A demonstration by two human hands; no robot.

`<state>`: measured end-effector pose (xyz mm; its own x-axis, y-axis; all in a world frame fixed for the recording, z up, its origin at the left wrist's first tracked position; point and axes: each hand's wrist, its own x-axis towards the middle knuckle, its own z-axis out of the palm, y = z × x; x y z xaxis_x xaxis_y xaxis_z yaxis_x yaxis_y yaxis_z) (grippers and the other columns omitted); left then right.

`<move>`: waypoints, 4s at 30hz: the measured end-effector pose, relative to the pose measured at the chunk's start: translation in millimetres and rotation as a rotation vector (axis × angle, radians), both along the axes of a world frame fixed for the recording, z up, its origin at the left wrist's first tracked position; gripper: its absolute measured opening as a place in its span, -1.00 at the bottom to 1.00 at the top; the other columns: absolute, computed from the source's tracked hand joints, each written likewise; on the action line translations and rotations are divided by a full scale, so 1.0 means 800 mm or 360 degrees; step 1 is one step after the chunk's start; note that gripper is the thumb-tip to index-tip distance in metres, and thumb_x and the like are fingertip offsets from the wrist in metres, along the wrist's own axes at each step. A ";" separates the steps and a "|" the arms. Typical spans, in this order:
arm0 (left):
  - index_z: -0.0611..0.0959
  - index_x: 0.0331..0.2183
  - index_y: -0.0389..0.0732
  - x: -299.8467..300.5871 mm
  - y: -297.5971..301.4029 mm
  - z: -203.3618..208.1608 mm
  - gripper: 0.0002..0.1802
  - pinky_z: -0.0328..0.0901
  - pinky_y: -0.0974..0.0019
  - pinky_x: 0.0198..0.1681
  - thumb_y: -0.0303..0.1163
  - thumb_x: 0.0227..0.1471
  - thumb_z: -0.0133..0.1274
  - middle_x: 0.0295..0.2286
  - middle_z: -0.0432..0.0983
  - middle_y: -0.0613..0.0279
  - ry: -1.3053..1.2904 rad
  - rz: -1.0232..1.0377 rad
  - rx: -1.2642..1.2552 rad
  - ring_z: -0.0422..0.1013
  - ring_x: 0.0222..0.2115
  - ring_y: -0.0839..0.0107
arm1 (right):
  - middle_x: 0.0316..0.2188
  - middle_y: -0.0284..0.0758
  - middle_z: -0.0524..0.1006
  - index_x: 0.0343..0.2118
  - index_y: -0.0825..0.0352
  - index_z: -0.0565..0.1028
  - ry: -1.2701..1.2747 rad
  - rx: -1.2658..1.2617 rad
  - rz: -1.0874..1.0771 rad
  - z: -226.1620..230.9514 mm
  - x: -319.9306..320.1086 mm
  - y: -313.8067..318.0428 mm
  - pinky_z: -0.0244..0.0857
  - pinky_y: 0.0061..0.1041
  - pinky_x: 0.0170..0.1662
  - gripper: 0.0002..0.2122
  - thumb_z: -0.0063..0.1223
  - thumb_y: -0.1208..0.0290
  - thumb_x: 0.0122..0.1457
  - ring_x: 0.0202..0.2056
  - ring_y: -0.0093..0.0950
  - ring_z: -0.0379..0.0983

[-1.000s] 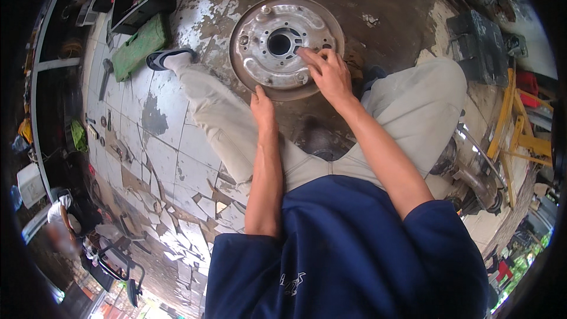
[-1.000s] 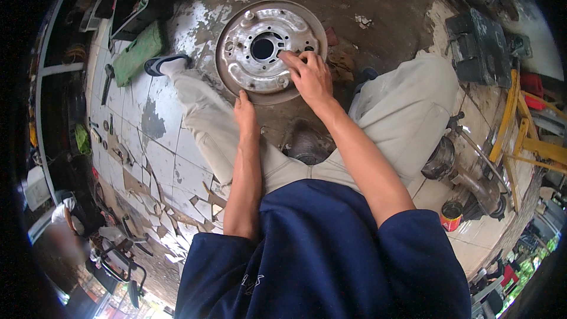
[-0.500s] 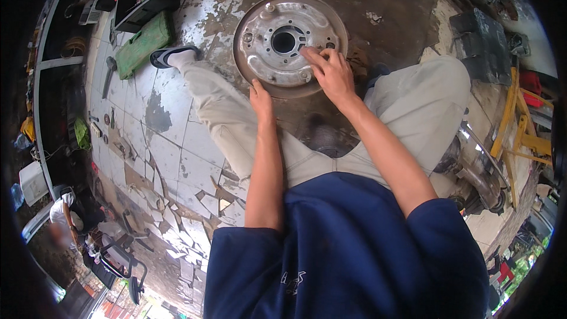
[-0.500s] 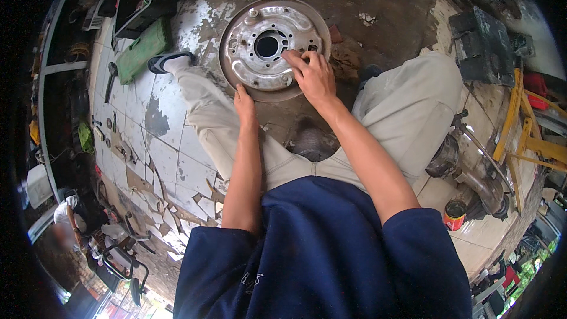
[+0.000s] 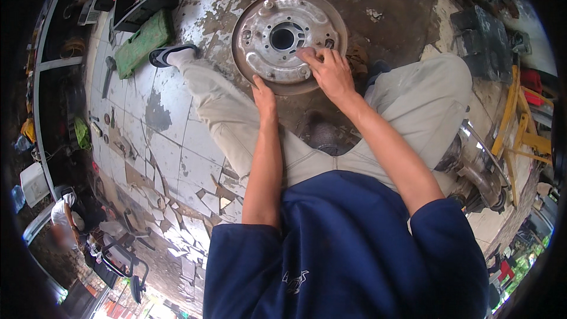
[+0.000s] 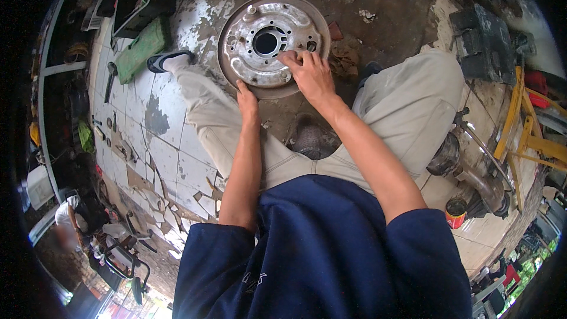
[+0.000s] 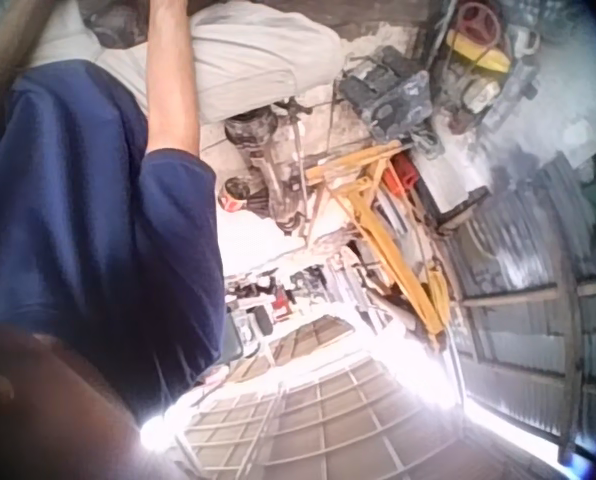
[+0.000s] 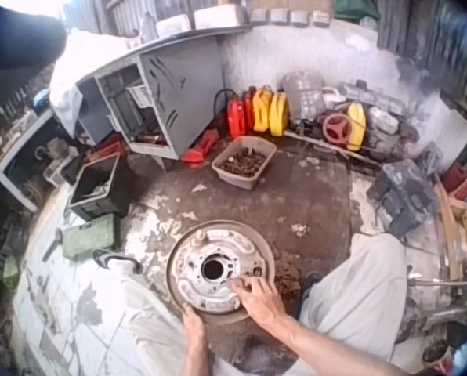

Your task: The person sits on the floor and scrubs the surface of a brake drum with a small abrasive pad. They rotate the drum to clean different sections, then place it on the floor and continue scrubbing the inner and outer surfaces.

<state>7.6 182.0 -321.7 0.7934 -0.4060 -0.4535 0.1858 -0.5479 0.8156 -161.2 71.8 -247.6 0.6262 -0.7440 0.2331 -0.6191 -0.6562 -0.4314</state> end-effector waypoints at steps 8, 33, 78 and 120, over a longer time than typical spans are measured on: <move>0.26 0.22 -0.42 0.003 0.000 0.006 -0.22 0.02 0.19 0.27 0.09 0.32 -0.38 0.21 0.20 -0.18 0.0104 -0.0082 -0.0017 0.13 0.24 -0.01 | -0.26 -0.34 0.45 -0.01 -0.16 0.56 0.0001 0.0009 -0.0050 0.006 0.001 0.004 0.21 -0.22 -0.08 -0.63 0.11 0.42 0.12 -0.15 -0.32 0.40; 0.61 -0.07 -0.32 -0.010 -0.049 0.135 -0.70 0.35 0.43 -0.15 -0.36 0.23 0.07 -0.28 0.61 0.23 0.0020 -0.0827 -0.0558 0.51 -0.26 0.52 | -0.18 -0.26 0.53 -0.17 0.27 0.45 -0.0430 0.0609 -0.0032 0.046 0.010 -0.011 0.11 -0.16 0.12 -0.74 0.13 0.59 0.04 -0.06 -0.24 0.45; 0.50 0.06 -0.40 0.070 -0.010 0.009 -0.27 0.16 0.21 0.16 0.08 0.33 -0.40 0.02 0.45 -0.21 -0.0060 -0.0058 -0.0121 0.34 0.09 0.01 | 0.16 -0.27 0.31 0.17 0.21 0.37 0.0674 -0.0191 0.0377 0.032 -0.027 -0.018 -0.01 -0.08 0.25 -0.55 -0.07 0.44 0.17 0.24 -0.26 0.12; 0.25 0.18 -0.52 0.043 0.001 0.018 -0.18 0.05 0.10 0.27 -0.03 0.18 0.02 0.12 0.25 -0.38 -0.0430 -0.0160 -0.0042 0.16 0.20 -0.16 | -0.14 -0.24 0.39 0.12 0.16 0.45 0.0542 0.0104 0.0396 0.035 -0.013 -0.015 0.27 -0.21 -0.01 -0.58 -0.11 0.51 0.17 -0.05 -0.24 0.32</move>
